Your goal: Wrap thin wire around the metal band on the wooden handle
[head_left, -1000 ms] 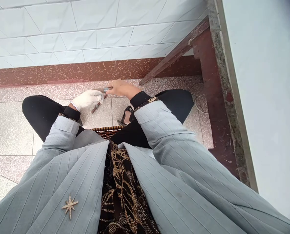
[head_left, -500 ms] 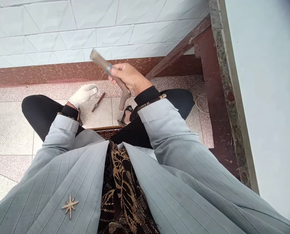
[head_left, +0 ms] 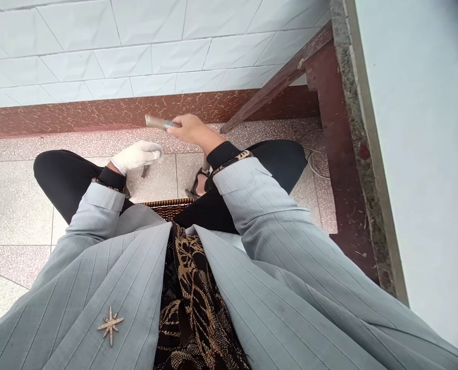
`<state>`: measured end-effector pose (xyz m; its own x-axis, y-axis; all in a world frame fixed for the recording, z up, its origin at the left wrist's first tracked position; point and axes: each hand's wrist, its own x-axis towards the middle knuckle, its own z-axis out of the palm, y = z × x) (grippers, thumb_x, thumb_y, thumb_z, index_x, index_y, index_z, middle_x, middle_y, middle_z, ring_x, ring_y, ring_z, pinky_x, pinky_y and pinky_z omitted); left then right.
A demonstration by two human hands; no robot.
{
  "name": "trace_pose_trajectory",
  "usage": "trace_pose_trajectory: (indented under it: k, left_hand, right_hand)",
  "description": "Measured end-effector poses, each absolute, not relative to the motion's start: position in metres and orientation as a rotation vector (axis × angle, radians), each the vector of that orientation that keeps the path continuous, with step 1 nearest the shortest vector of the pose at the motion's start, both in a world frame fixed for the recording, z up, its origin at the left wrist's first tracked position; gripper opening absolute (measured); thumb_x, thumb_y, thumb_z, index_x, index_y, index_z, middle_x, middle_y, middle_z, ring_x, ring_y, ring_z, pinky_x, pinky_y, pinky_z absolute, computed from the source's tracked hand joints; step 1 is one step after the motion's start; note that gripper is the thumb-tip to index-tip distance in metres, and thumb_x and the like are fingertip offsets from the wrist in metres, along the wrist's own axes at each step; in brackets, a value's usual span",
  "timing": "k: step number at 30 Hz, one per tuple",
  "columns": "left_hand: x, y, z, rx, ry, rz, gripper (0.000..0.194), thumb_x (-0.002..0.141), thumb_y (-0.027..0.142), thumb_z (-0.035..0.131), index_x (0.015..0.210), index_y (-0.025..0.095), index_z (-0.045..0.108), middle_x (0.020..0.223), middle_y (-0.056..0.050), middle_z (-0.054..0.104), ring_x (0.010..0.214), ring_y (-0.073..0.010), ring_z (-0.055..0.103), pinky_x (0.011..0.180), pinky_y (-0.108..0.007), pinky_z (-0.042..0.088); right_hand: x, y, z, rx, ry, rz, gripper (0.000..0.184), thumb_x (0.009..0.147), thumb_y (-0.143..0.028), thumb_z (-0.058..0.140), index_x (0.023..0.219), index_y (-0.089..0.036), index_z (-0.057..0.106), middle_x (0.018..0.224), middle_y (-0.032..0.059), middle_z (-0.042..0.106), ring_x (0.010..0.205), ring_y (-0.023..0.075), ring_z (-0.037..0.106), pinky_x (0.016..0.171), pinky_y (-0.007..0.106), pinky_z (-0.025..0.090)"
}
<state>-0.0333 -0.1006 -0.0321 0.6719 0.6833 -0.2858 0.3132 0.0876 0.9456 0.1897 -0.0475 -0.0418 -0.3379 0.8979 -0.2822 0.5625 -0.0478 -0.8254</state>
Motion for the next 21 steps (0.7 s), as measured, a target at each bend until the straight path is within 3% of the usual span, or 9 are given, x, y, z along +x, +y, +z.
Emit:
trace_pose_trajectory:
  k: [4,9,13,21]
  left_hand:
    - [-0.039,-0.098,-0.033,1.645,0.956,0.344,0.015,0.084,0.024,0.062,0.074,0.014,0.067,0.06,0.001,0.053,0.05,-0.007,0.041,0.051,-0.022,0.031]
    - [-0.046,-0.09,-0.036,1.725,1.097,0.421,0.014,0.082,0.022,0.057,0.073,0.014,0.064,0.063,0.001,0.056,0.057,-0.0089,0.046,0.057,-0.022,0.036]
    - [-0.048,-0.087,-0.038,1.688,1.113,0.544,0.014,0.086,0.026,0.059,0.078,0.014,0.063,0.065,0.001,0.055,0.06,-0.009,0.046,0.06,-0.023,0.039]
    - [-0.034,-0.098,-0.034,1.506,0.926,0.514,0.021,0.095,0.029,0.056,0.083,0.014,0.064,0.055,0.005,0.041,0.046,-0.0062,0.031,0.047,-0.022,0.024]
  right_hand:
    - [0.182,-0.056,-0.048,-1.557,-2.386,1.196,0.013,0.084,-0.031,0.077,0.088,-0.018,0.074,0.075,0.0048,0.064,0.082,0.0216,0.06,0.072,0.032,0.042]
    - [0.182,-0.065,-0.033,-1.369,-2.568,1.652,0.015,0.082,-0.031,0.079,0.089,-0.018,0.078,0.069,0.0005,0.065,0.072,0.0159,0.06,0.07,0.028,0.04]
    - [0.19,-0.068,-0.013,-1.173,-2.349,1.888,0.019,0.081,-0.036,0.08,0.088,-0.019,0.076,0.071,-0.001,0.066,0.067,0.0131,0.059,0.067,0.026,0.043]
    - [0.202,-0.062,-0.004,-1.001,-1.401,1.725,0.026,0.094,-0.047,0.068,0.087,-0.022,0.061,0.075,0.0018,0.061,0.06,0.013,0.05,0.058,0.026,0.046]
